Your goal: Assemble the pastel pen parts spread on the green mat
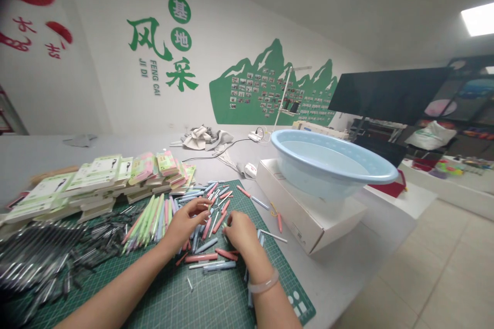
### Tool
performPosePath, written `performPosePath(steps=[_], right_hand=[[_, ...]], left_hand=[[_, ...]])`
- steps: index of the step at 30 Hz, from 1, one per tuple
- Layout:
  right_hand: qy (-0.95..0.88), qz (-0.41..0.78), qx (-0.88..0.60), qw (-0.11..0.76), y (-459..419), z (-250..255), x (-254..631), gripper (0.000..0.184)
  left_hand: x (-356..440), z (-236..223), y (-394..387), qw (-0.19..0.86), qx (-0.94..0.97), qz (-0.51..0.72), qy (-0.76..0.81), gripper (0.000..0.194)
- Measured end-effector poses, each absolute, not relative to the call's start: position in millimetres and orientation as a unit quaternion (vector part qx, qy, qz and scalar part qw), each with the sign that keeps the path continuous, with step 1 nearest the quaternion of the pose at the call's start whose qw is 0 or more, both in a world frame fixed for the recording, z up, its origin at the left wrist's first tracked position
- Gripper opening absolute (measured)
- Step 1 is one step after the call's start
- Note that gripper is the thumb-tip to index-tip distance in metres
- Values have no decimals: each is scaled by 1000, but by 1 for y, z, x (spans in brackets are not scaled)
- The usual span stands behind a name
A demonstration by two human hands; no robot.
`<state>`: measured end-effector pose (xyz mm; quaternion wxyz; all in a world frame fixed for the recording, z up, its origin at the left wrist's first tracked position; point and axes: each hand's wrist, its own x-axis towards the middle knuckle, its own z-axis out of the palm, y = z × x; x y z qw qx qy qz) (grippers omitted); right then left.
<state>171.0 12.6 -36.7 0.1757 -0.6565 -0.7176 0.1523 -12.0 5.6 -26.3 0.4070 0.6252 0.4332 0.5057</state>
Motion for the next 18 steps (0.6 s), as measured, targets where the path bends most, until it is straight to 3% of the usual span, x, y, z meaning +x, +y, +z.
performPosePath(steps=[5,8,11,15,18], right_hand=[[-725,136,-649,184,11,-40,167,14],[-704,187,-641,242,13,-40,169,18],[-633,332,-599,359,15,-36,170,24],[-420,643,-433,472,14,-31,168,19],[-342,705,-342,519,14,-32,165,13]], left_hand=[[-12,-30,7,416,622,507,428,28],[-11,-31,7,427,616,505,428,29],[-10,-31,8,453,596,511,423,31],[-8,-27,7,486,562,523,418,34],[-7,-19,3,490,552,538,407,33]])
